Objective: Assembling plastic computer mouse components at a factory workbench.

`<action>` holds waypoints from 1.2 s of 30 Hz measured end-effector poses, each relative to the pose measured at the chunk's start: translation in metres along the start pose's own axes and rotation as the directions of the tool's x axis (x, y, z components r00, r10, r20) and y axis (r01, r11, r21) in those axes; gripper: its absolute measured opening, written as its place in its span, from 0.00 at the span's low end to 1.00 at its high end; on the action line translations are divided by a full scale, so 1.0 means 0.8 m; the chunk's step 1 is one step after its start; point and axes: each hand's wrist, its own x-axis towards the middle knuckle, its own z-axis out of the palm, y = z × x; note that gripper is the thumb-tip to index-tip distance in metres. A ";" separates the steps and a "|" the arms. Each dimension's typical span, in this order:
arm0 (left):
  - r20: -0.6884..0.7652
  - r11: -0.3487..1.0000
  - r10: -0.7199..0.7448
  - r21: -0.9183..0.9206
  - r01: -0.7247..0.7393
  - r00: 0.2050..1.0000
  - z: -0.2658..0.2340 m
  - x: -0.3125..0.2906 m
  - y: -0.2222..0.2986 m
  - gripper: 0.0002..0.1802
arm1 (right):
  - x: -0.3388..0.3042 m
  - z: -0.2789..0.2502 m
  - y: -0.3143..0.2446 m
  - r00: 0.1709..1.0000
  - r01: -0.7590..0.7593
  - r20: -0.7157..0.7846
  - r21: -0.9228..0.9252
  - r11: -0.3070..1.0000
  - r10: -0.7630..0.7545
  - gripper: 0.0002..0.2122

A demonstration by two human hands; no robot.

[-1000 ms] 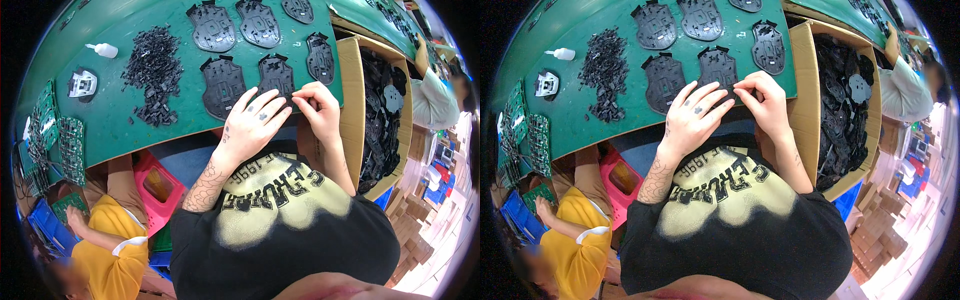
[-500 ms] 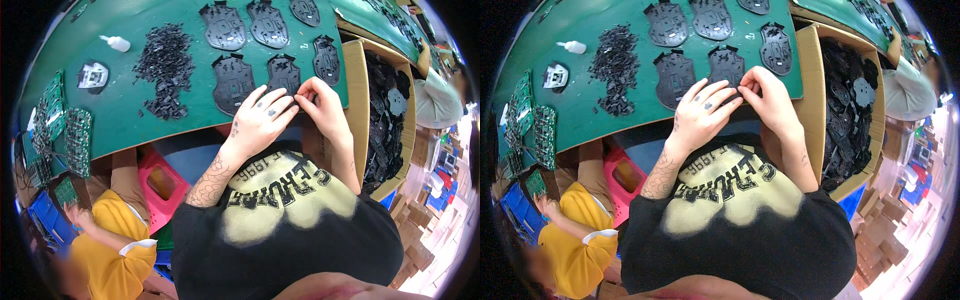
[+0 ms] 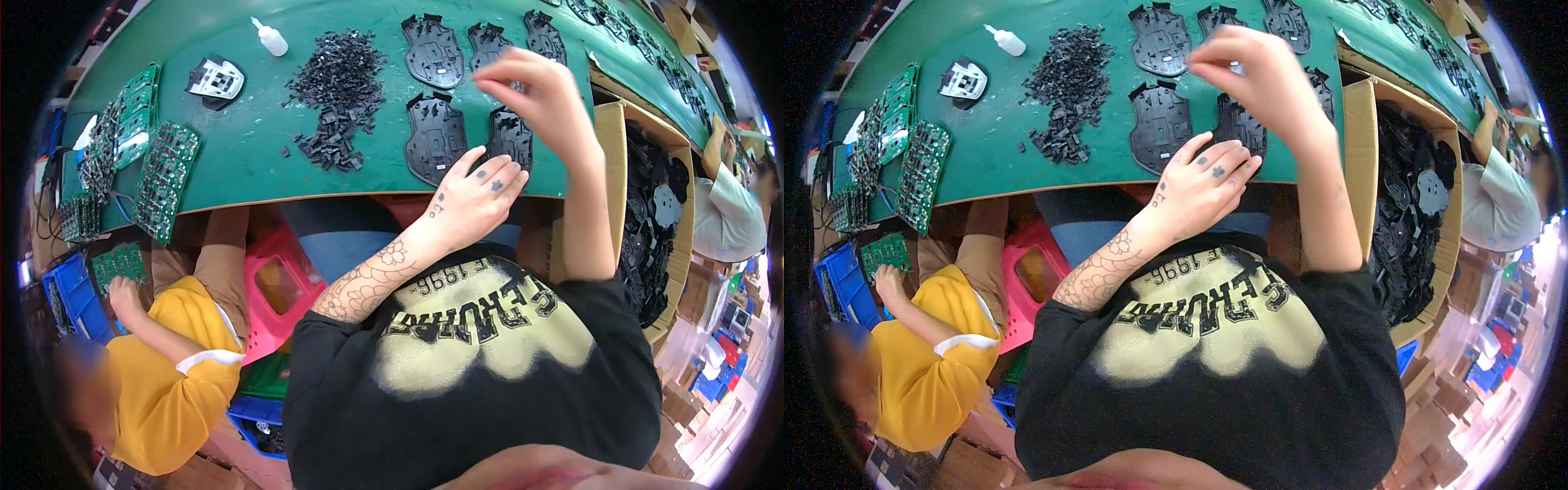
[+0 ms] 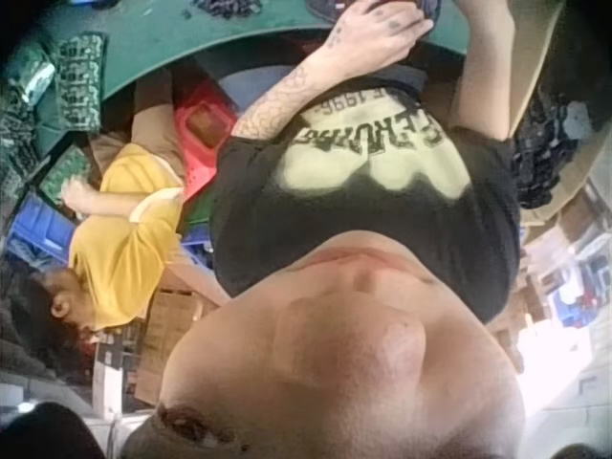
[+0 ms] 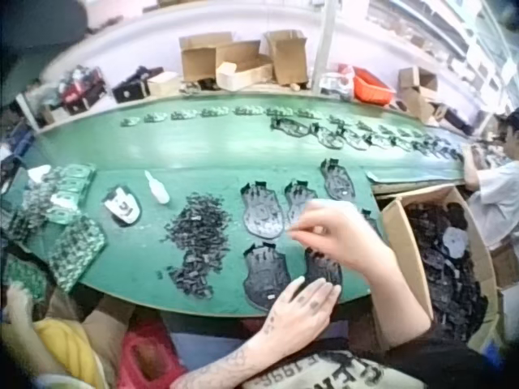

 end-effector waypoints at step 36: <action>0.009 0.989 0.134 0.059 -0.135 0.991 0.007 0.016 0.005 0.17 | -0.109 -0.029 0.088 0.817 -0.393 -0.317 0.304 0.868 0.482 0.06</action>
